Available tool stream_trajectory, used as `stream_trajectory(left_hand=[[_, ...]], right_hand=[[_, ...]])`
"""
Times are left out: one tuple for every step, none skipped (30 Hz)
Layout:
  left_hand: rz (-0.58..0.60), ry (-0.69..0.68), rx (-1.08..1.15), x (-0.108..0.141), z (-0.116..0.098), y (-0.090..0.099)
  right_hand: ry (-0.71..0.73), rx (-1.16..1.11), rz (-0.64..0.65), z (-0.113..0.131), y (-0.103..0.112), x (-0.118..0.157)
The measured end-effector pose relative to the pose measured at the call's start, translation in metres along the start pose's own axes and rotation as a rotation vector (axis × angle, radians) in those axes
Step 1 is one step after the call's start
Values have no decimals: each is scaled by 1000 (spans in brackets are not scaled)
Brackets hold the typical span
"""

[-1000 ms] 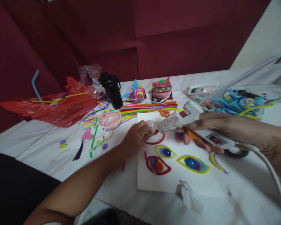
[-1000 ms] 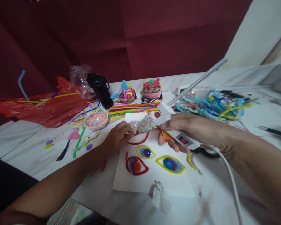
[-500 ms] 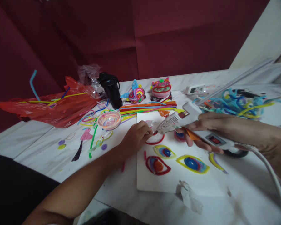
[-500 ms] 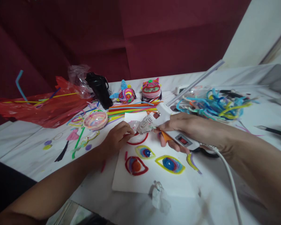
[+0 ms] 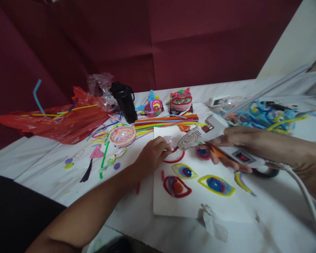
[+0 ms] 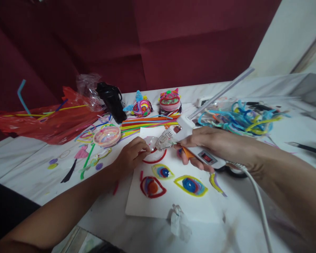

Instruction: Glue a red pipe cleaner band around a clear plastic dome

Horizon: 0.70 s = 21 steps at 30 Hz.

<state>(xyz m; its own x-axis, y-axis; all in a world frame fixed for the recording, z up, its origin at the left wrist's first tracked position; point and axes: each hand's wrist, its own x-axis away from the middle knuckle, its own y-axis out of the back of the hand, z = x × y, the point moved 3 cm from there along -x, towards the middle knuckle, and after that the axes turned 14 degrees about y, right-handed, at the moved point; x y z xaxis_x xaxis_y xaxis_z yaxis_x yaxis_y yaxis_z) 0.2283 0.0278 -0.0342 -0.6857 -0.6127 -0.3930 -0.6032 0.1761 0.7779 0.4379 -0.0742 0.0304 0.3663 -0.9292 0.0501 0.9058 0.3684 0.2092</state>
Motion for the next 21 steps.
stream_trajectory(left_hand=[[1,-2,0,0,0,0],[2,-3,1,0,0,0],[0,-5,1,0,0,0],[-1,-10,3,0,0,1],[-4,-15,5,1,0,1],[-6,-20,6,1,0,1],[-8,-23,6,1,0,1],[-7,-24,5,1,0,1],[-6,-22,3,1,0,1],[-2,-17,1,1,1,1],[-1,-11,0,1,1,1],[1,-7,-1,1,0,1],[0,-5,0,0,0,0],[-2,-5,-1,0,0,0],[-3,-7,-1,0,0,0],[-2,-9,-1,0,-1,0],[-3,-9,1,0,-1,0],[-2,-11,5,0,-1,0],[-2,-13,11,0,-2,1],[0,-13,15,0,-2,1],[-3,-14,18,0,-3,1]], right_hand=[[-2,2,-6,1,0,0],[-7,0,-14,1,0,1],[-12,-1,-23,0,0,1],[-16,-1,-30,-1,1,1],[-16,3,-28,-2,2,1],[-8,11,-19,-3,2,0],[8,24,-8,-5,3,0],[24,39,0,-6,4,-1],[33,50,5,-7,4,-1],[35,53,5,-8,5,-2],[31,56,2,-8,6,-2],[26,58,2,-9,6,-2],[22,63,4,-9,6,-2],[20,73,10,-9,6,-2],[17,83,13,-9,6,-2],[16,90,12,-9,6,-2],[15,91,8,-8,6,-2],[14,85,2,-8,6,-2],[14,76,-6,-8,5,-2],[13,64,-12,-8,5,-2],[10,55,-18,-7,4,-2]])
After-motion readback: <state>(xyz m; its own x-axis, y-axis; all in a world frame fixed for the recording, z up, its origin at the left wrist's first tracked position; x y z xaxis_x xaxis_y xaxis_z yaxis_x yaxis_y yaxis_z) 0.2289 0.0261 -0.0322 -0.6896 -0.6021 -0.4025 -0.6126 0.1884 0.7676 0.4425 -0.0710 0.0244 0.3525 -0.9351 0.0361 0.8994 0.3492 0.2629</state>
